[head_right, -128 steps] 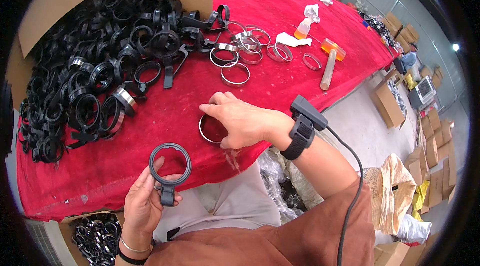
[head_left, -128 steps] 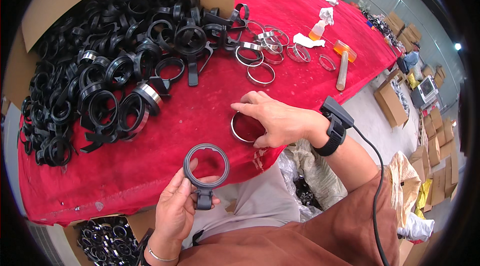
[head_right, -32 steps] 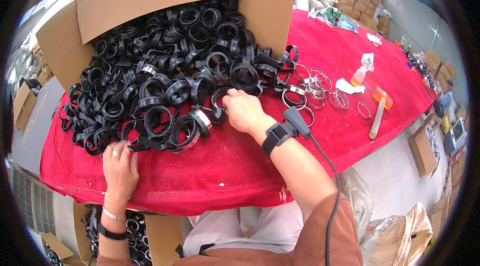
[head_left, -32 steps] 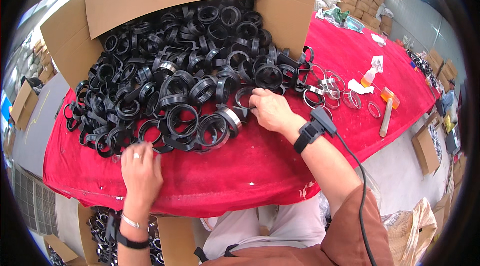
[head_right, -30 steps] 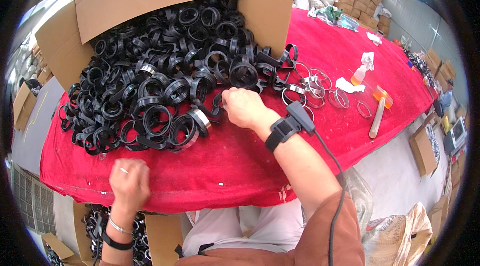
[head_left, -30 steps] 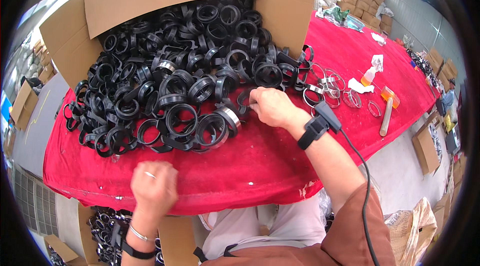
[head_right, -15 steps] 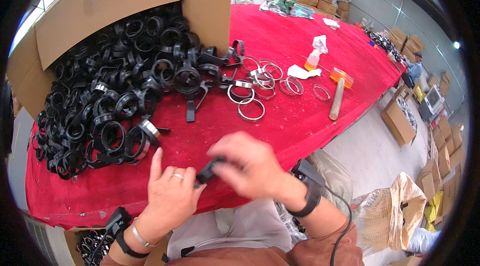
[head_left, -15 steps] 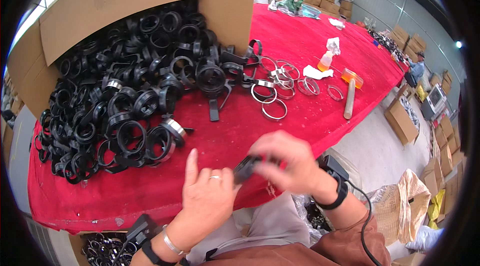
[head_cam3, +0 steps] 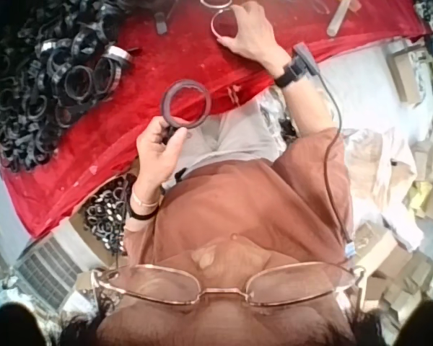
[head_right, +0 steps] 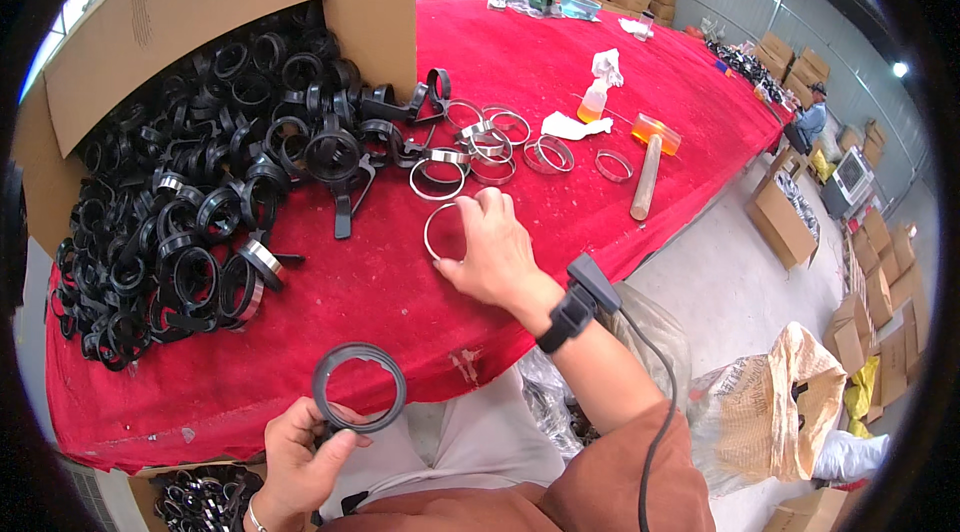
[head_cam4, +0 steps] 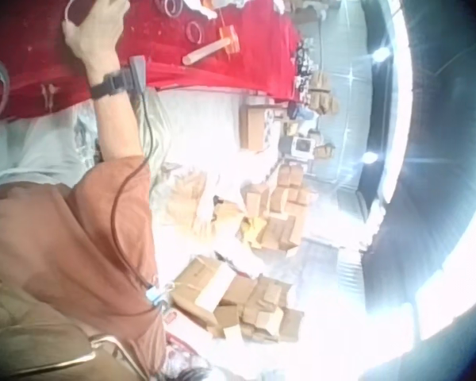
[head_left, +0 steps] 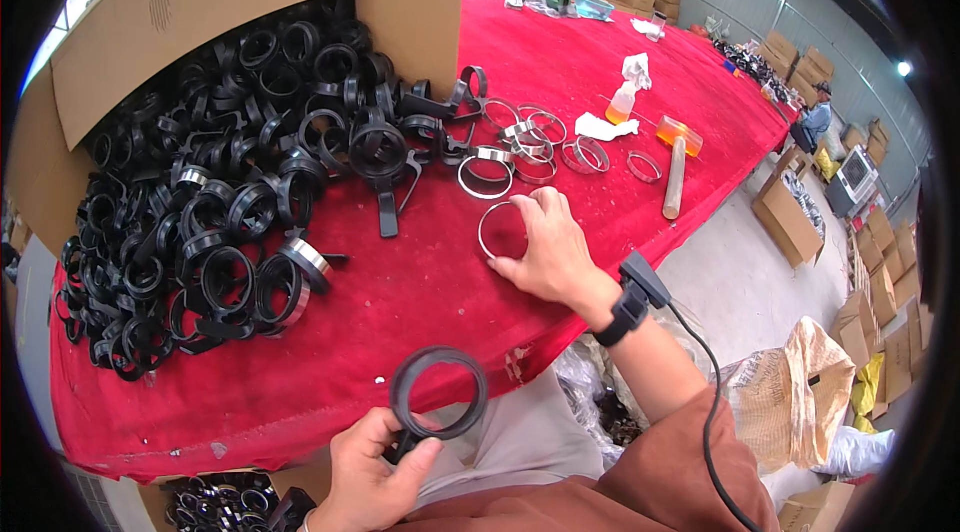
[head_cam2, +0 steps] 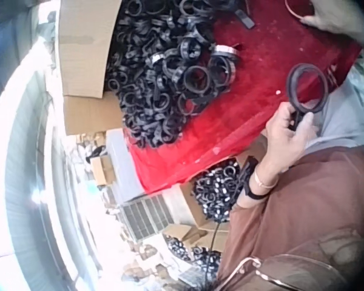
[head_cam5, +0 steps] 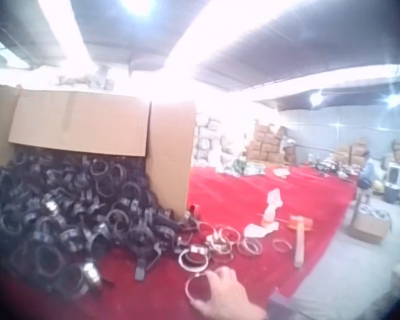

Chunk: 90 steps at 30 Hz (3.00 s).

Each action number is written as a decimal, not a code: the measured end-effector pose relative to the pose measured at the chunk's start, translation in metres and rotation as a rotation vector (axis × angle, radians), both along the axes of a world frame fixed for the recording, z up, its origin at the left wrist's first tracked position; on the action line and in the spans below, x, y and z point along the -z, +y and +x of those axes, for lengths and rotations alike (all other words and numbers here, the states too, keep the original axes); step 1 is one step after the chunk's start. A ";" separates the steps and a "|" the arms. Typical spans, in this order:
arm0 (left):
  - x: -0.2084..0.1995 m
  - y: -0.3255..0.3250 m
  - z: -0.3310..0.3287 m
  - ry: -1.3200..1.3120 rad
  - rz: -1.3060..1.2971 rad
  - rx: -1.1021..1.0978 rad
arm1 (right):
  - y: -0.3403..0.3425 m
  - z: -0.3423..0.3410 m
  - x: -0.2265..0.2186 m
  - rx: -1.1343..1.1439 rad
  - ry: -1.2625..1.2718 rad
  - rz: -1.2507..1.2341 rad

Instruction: Fitting metal clamps onto black plastic rings on a work table.

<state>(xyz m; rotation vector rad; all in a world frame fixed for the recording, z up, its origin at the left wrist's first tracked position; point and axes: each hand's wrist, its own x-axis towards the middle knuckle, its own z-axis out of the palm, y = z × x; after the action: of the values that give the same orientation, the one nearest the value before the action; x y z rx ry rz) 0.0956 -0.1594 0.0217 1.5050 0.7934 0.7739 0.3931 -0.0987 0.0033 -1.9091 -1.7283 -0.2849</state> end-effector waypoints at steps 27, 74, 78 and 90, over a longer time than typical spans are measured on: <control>0.019 0.012 0.009 -0.414 -0.458 0.107 | -0.022 0.008 -0.037 -0.086 0.094 -0.549; -0.003 0.036 0.022 -0.249 -0.074 -0.170 | -0.002 -0.125 -0.023 -0.226 1.136 -0.088; 0.004 0.085 0.018 0.167 0.332 -0.225 | 0.056 -0.102 -0.001 -0.432 0.934 0.085; 0.013 0.130 0.051 0.893 1.280 -0.200 | 0.159 -0.026 -0.048 -0.159 -0.001 0.344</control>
<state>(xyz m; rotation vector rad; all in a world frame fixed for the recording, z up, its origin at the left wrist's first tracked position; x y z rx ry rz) 0.1470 -0.0296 0.0084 3.0762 1.1802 0.7672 0.3670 0.0605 0.0517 -1.5186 -1.6936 -0.4880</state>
